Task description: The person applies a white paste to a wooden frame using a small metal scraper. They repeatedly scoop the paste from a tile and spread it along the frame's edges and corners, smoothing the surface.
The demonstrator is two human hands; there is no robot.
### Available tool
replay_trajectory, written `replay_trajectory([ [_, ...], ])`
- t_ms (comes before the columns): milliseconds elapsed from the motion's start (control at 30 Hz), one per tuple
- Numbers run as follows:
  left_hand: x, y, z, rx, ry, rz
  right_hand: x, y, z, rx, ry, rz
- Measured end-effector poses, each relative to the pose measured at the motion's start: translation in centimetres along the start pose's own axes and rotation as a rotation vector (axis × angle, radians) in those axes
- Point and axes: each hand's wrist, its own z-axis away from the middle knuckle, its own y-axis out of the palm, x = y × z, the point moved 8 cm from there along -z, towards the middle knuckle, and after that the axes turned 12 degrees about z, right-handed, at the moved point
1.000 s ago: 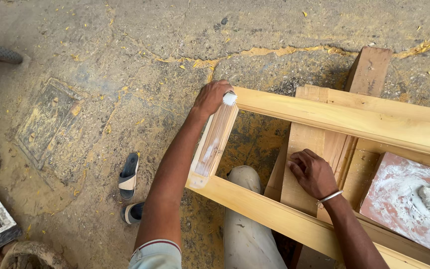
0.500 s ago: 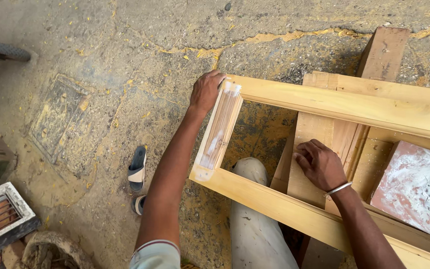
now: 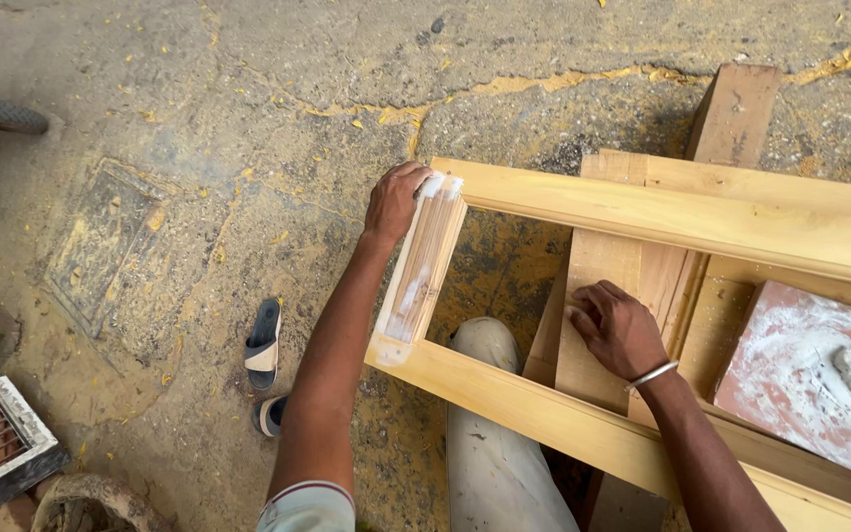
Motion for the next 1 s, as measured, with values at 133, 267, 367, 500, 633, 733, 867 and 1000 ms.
replay_trajectory([
  [133, 1.9, 1.7, 0.5, 0.166, -0.117, -0.007, -0.4, 0.6, -0.1, -0.007, -0.021, -0.017],
  [267, 0.6, -0.3, 0.1, 0.142, 0.022, -0.033, 0.0, 0.1, -0.4, -0.038, -0.051, 0.008],
  [367, -1.6, -0.5, -0.5, 0.056, 0.071, 0.036, -0.3, 0.4, 0.0, -0.009, -0.010, 0.016],
  [500, -1.4, 0.4, -0.9, 0.100, -0.075, 0.083, -0.2, 0.1, -0.1, -0.049, -0.039, -0.016],
  [633, -0.3, 1.8, -2.0, 0.279, -0.127, 0.012, 0.3, -0.4, 0.0, -0.032, -0.013, -0.010],
  [733, -2.2, 0.5, -3.1, 0.033, 0.154, -0.054, 0.6, -0.9, -0.5, -0.029, 0.006, -0.025],
  [867, -0.6, 3.7, -2.3, 0.148, -0.081, 0.031, 0.3, -0.6, 0.3, -0.046, -0.025, -0.050],
  [1000, -1.7, 2.6, -1.6, 0.227, -0.050, 0.037, -0.1, 0.1, -0.1, -0.013, 0.004, -0.039],
])
